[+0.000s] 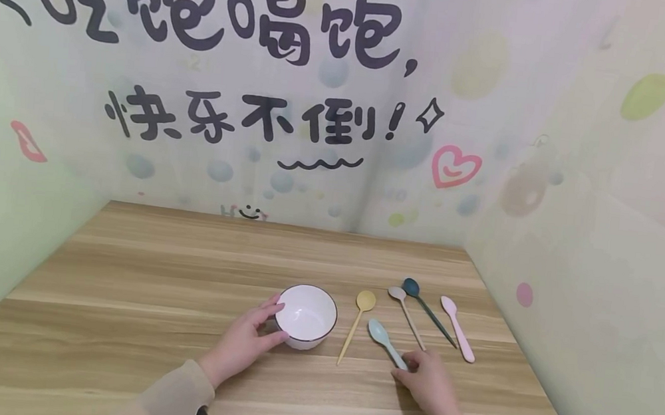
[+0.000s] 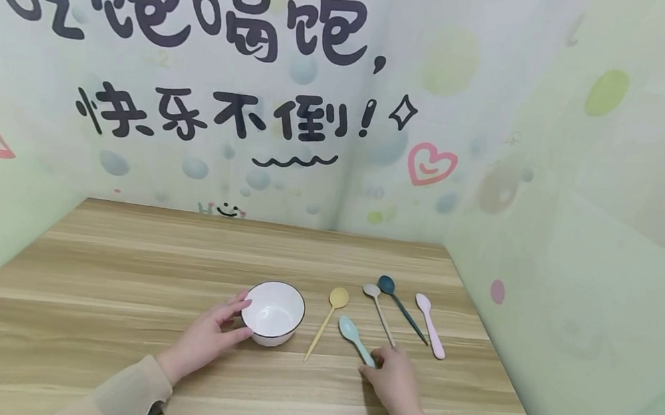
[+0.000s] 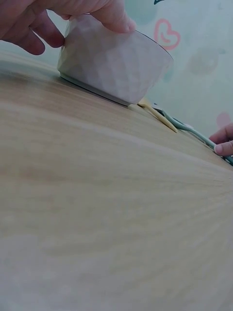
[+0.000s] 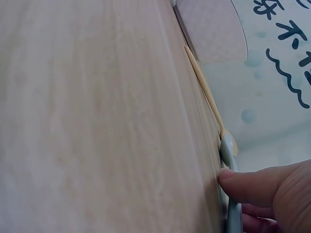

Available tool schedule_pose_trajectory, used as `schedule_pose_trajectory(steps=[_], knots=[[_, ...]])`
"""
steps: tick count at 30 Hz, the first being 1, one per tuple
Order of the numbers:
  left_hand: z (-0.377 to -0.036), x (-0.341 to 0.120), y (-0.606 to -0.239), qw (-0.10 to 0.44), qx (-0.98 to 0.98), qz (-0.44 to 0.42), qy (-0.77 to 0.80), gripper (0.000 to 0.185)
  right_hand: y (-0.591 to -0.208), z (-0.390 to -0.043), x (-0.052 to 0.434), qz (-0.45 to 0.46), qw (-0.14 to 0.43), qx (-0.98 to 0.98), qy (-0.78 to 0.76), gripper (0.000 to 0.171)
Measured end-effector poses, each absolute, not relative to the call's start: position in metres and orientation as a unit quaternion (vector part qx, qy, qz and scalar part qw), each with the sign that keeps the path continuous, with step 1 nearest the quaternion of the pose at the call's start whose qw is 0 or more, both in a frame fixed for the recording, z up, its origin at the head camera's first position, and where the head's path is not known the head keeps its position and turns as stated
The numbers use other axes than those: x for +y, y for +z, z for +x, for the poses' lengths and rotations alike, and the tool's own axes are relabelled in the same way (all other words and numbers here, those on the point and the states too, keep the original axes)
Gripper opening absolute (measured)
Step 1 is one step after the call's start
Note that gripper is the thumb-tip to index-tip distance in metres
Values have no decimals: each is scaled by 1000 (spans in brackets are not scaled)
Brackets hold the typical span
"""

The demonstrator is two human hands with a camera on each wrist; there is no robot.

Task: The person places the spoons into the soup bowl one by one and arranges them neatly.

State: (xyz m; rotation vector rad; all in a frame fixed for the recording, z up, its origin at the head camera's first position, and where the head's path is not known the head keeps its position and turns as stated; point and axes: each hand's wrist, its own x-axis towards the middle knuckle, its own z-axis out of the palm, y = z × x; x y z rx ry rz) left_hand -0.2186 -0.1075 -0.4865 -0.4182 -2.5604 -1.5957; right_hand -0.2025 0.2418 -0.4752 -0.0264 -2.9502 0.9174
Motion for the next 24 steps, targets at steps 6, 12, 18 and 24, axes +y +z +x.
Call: schedule_pose_trajectory(steps=[6,12,18,24], knots=[[-219,-108,-487,48,-840,-137,-522,58,-477,-203,240,-13,30,-956,293,26],[-218,-108,-485,46,-840,-136,-523,58,-480,-203,239,-26,37,-954,295,27],[-218,-107,-484,47,-841,-136,-522,58,-484,-202,238,-43,49,-948,313,24],[-217,-107,-484,45,-840,-133,-523,58,-486,-203,237,-58,52,-945,316,20]])
